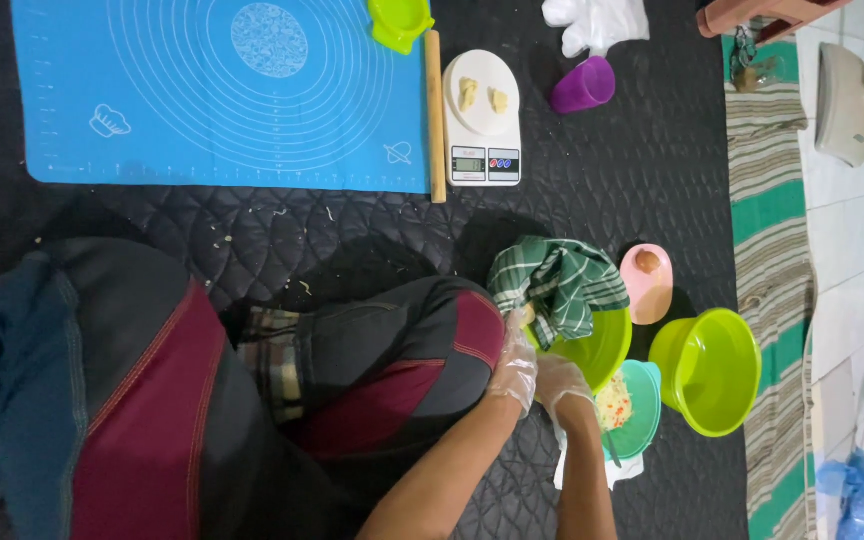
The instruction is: Weighing dough portions on a digital scale and using a plastic mold to shape filled pastries on a floor-level workspace.
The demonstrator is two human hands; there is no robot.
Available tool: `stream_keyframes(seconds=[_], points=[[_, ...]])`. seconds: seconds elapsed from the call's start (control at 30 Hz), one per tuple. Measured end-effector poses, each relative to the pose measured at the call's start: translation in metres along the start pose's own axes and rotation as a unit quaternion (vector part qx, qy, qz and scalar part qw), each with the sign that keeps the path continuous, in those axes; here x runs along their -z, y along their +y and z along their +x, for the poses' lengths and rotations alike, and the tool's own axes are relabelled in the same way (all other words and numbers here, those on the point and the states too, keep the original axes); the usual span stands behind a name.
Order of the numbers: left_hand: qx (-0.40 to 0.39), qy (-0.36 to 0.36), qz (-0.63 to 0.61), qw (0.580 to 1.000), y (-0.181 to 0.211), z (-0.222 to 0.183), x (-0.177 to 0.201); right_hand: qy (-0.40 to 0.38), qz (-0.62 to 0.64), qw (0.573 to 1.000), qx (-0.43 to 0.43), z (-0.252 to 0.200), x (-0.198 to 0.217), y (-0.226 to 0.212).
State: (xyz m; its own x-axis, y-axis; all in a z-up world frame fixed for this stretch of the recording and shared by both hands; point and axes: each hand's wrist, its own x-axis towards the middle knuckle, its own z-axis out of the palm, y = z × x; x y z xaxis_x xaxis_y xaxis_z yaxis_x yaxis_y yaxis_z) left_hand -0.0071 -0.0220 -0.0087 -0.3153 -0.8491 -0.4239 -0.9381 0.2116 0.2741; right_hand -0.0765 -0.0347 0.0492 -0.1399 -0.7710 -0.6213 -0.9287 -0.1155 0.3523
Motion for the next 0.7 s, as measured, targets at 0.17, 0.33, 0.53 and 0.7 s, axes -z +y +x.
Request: stream_keyframes(seconds=[0.17, 0.33, 0.53, 0.7], points=[[-0.004, 0.010, 0.021, 1.000, -0.014, -0.053, 0.036, 0.075, -0.361, 0.883, 0.292, -0.013, 0.010, 0.022], [0.070, 0.081, 0.080, 0.991, 0.001, -0.020, 0.005, 0.069, -0.057, 0.982, 0.167, -0.017, 0.011, 0.025], [0.381, 0.217, 0.133, 0.889, 0.038, 0.033, -0.029, -0.009, 0.004, 0.990, 0.141, -0.069, 0.052, 0.002], [0.119, 0.114, 0.112, 0.980, 0.025, 0.002, -0.021, -0.049, 0.484, 0.874, -0.007, -0.124, 0.082, -0.025]])
